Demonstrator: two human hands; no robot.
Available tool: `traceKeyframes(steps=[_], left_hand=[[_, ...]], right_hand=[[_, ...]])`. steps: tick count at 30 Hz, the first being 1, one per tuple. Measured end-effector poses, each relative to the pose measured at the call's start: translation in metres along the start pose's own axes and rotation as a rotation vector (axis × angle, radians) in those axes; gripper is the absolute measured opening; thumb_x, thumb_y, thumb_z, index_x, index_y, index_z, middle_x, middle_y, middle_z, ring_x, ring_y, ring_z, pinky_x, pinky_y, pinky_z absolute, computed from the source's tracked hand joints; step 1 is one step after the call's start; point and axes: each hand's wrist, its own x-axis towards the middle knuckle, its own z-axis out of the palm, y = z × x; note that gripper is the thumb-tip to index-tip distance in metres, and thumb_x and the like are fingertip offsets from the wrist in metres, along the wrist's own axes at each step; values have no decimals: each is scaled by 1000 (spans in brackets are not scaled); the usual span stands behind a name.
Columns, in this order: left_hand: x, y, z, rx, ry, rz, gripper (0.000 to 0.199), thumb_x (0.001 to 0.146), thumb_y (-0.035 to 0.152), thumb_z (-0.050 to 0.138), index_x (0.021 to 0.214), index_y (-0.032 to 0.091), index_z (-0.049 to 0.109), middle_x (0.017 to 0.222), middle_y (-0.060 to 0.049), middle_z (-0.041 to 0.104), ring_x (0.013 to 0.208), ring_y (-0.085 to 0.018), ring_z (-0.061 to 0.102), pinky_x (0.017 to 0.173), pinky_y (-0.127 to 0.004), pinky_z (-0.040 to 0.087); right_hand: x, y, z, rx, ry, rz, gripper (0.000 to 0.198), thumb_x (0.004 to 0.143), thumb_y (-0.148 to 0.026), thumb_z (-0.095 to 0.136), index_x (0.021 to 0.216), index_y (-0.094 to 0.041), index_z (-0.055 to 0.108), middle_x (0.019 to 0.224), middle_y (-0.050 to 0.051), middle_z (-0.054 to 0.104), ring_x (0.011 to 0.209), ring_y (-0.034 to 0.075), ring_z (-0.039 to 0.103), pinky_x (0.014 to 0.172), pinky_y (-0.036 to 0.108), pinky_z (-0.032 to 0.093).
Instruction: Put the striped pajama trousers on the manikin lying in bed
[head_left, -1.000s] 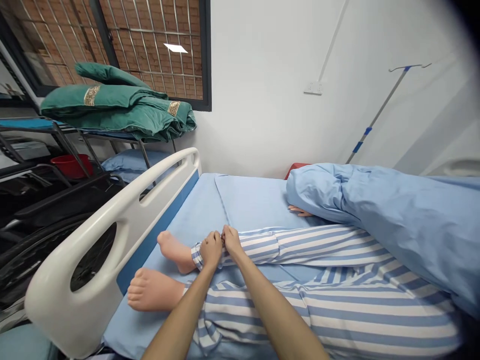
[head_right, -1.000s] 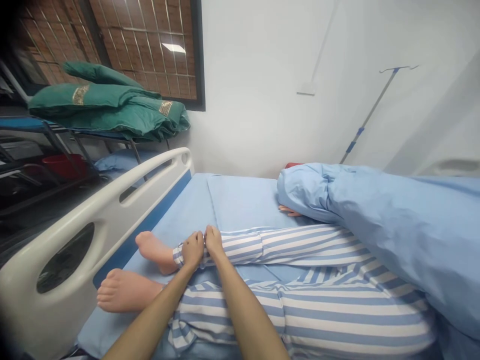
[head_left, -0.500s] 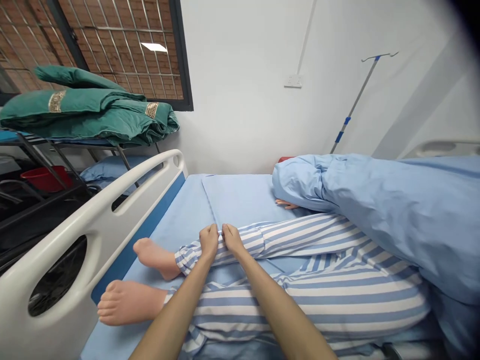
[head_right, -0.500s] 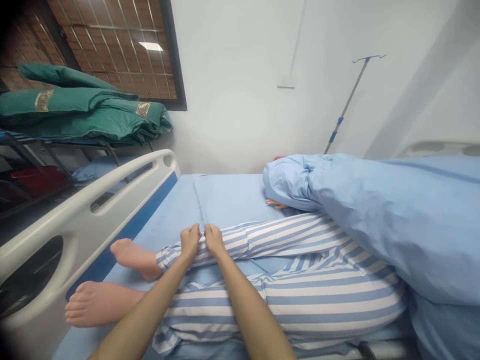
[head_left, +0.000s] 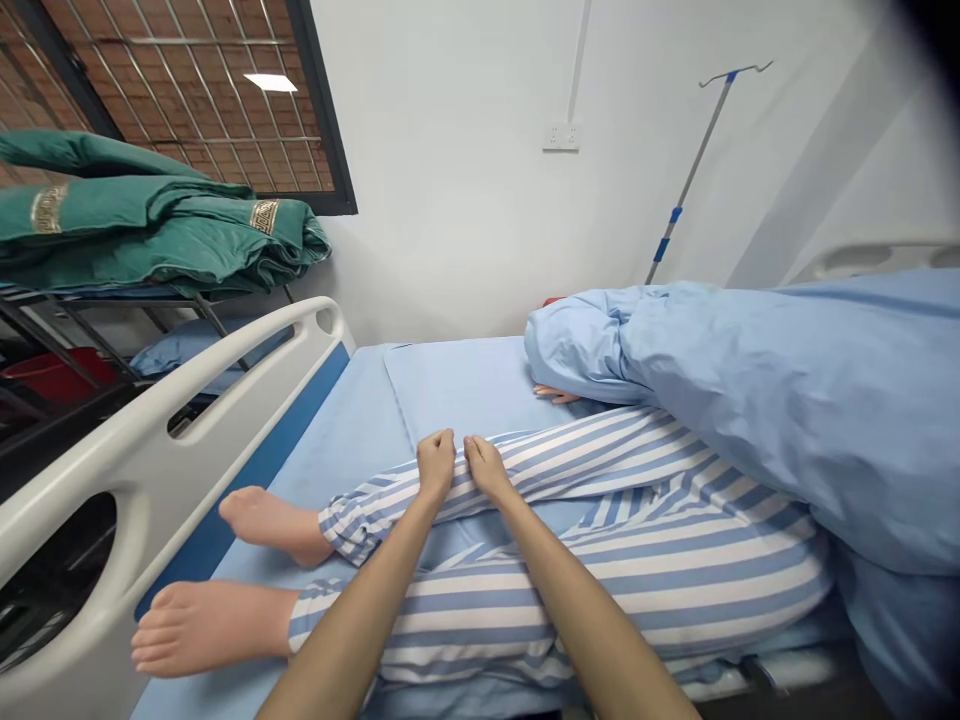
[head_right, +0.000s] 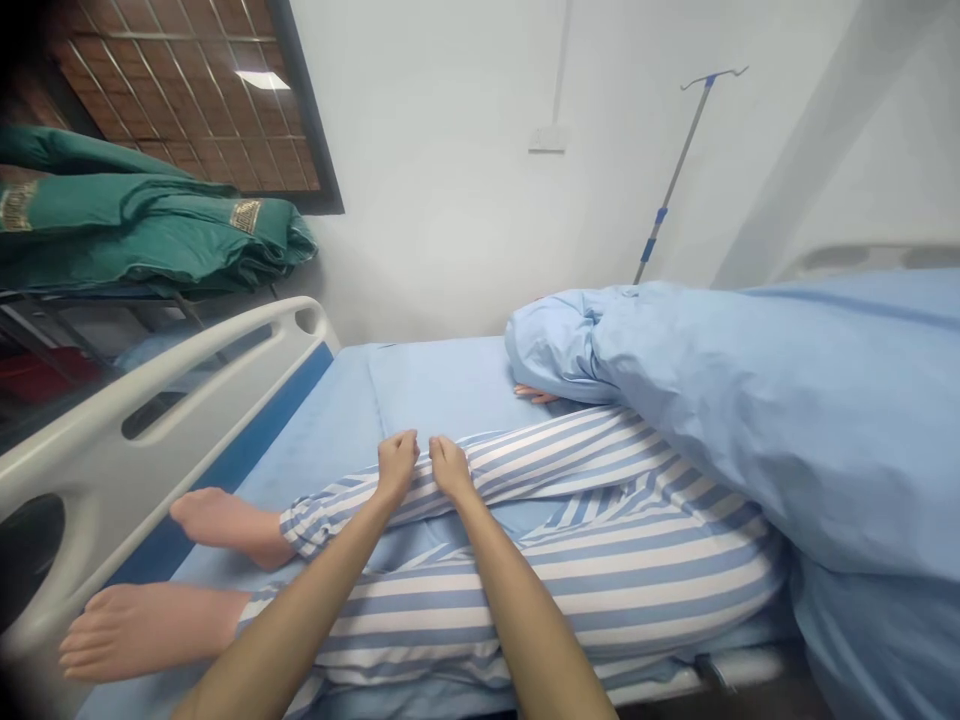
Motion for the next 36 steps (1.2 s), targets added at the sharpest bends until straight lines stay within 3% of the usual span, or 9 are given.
traceKeyframes(steps=[4,8,13,17,20,24,29,36], left_hand=[[-9,1,25,130,13,-18,31,69,36,34,45,17,40,45,3,38,47,-8,32,47,-21,22],[-12,-6,28,236,14,-8,33,69,37,35,44,17,36,45,4,34,48,-8,30,47,-22,20],[-5,11,35,78,-32,-55,30,68,35,34,43,18,32,43,4,30,45,-7,30,46,-21,23],[-5,40,64,-115,-66,-35,30,68,35,34,44,18,33,41,4,32,44,-7,32,47,-20,28],[-12,50,89,-139,-77,-30,30,68,35,33,44,18,33,42,4,32,44,-7,32,47,-20,27],[-24,40,107,43,-65,23,31,69,36,36,44,17,38,44,3,35,48,-8,32,47,-21,22],[-24,31,107,209,-92,38,34,70,38,34,44,17,33,44,4,31,47,-8,31,46,-21,20],[-9,63,132,-1,-185,146,34,71,37,33,43,18,33,41,4,32,45,-8,33,48,-21,26]], right_hand=[[7,-4,-14,41,15,18,35,83,-37,23,56,-19,38,50,-3,39,50,10,39,51,21,28],[11,-2,-50,-42,51,-53,35,83,-37,25,57,-19,39,51,-3,41,52,10,40,52,21,28],[8,16,-71,-149,112,-1,34,83,-36,25,57,-19,39,51,-3,41,51,10,40,52,21,26],[10,24,-67,-78,159,24,35,82,-37,24,58,-19,41,51,-3,43,51,10,40,51,21,27],[17,26,-74,21,162,67,37,82,-37,22,56,-19,41,49,-3,43,50,10,40,50,21,29],[24,24,-105,-34,168,20,35,82,-36,26,55,-18,41,51,-2,44,52,10,42,52,21,29],[18,33,-144,-143,226,-37,34,82,-36,28,55,-19,40,50,-3,43,51,10,40,53,22,28],[21,59,-146,220,248,121,36,78,-45,30,55,-19,40,46,-3,41,45,9,39,45,21,30]])
